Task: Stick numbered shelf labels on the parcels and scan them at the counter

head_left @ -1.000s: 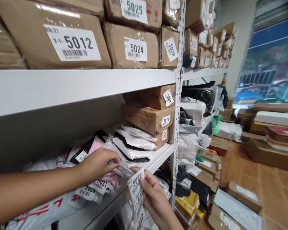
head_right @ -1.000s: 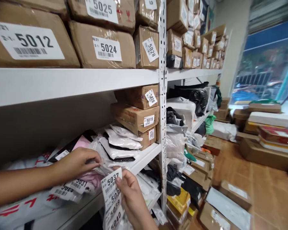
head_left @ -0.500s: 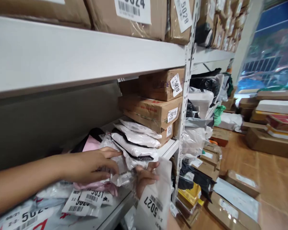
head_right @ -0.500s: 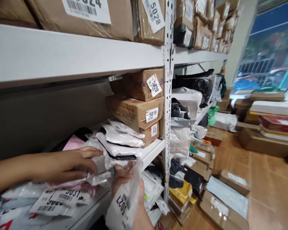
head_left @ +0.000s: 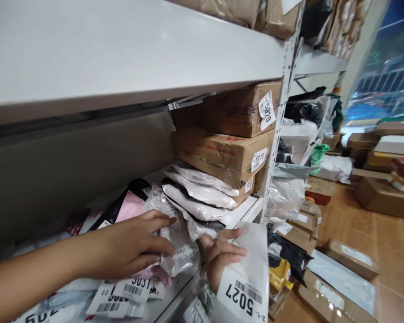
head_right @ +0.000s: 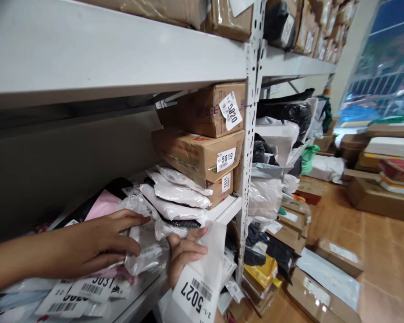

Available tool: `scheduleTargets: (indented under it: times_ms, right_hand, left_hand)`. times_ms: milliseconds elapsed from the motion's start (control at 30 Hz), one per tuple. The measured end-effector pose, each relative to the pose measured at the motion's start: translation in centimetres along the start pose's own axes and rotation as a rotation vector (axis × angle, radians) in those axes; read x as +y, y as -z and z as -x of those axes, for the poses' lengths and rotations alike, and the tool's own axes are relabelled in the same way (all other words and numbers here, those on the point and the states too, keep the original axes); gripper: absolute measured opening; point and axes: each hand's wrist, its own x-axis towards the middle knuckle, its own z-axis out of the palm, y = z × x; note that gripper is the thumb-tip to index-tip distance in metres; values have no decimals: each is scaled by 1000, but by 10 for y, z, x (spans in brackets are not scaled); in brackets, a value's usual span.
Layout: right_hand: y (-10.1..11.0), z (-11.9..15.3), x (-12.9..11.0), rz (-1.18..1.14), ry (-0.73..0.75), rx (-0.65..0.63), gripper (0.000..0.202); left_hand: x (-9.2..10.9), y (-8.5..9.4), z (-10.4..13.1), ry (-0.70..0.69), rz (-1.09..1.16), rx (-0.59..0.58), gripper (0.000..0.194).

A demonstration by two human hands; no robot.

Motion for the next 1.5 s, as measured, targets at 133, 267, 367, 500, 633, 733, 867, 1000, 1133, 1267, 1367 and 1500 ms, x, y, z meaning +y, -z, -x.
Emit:
scheduleTargets:
  times_ms: [133, 267, 367, 500, 633, 733, 867, 1000, 1133, 1267, 1367, 1500]
  right_hand:
    - [-7, 3, 3, -34, 64, 88, 18]
    - [-9, 4, 2, -148, -67, 13, 19]
    - [-7, 3, 4, -68, -70, -29, 15]
    - [-10, 6, 14, 177, -59, 48, 9]
    - [-17, 17, 33, 538, 101, 184, 20]
    - [-17, 26, 45, 847, 263, 274, 20]
    - [-16, 30, 50, 1050, 384, 276, 24]
    - [-20, 31, 51, 1086, 387, 281, 25]
    - [-22, 32, 52, 1061, 365, 295, 27]
    - [-19, 30, 56, 1066, 288, 289, 29]
    - [-20, 23, 59, 1061, 230, 301, 35]
    - [-22, 8, 61, 1073, 246, 351, 41]
  left_hand:
    - [-2, -3, 1, -24, 26, 47, 26]
    - [-3, -3, 3, -35, 38, 65, 26]
    - [-1, -1, 1, -51, 14, 79, 24]
    - [4, 3, -7, -79, -61, 81, 20]
    - [3, 6, -17, -156, -115, 45, 18]
    - [0, 10, -19, -280, -161, 70, 9]
    - [-1, 13, -14, -354, -207, 60, 27]
    - [1, 10, -16, -213, -147, 57, 32]
    - [3, 8, -25, -157, -73, 60, 21]
    - [4, 12, -30, -168, 52, -5, 15]
    - [3, 11, -29, -183, 91, 14, 12]
    - [-2, 8, -28, -187, 228, 63, 24]
